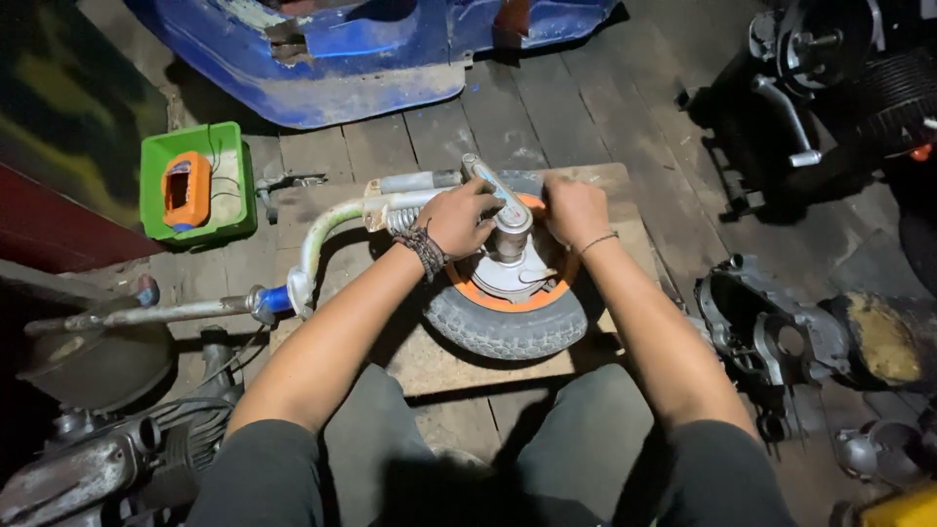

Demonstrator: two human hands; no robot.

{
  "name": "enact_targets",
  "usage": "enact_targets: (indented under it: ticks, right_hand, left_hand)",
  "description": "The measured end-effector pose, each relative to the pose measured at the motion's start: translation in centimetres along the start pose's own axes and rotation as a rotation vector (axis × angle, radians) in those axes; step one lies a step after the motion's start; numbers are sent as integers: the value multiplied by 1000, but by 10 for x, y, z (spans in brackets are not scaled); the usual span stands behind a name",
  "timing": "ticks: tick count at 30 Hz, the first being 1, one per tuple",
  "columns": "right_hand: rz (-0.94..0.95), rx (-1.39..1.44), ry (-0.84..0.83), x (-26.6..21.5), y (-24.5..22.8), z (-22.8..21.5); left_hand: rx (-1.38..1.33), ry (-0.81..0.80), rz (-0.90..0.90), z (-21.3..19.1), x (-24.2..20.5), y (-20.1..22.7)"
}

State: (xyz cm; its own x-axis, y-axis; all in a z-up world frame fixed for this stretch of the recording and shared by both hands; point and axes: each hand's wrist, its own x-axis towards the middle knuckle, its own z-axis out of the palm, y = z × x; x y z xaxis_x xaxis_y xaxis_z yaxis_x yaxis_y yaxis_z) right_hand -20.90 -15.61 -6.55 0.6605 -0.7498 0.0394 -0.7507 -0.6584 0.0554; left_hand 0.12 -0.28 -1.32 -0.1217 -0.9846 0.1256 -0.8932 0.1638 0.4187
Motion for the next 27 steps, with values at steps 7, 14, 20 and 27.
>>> enact_targets:
  ticks: [7,14,20,27]
  right_hand:
    - [-23,-55,-127,-4,-10,26]
    - [-87,25,262,-5,1,-13]
    - [16,454,271,-17,55,-24]
    - [-15,439,-98,-26,53,-29]
  left_hand:
    - [17,-21,20,-6,0,5]
    - [-23,-7,10,-10,-2,6]
    - [4,87,40,0,1,5]
    - [29,203,103,-2,2,3]
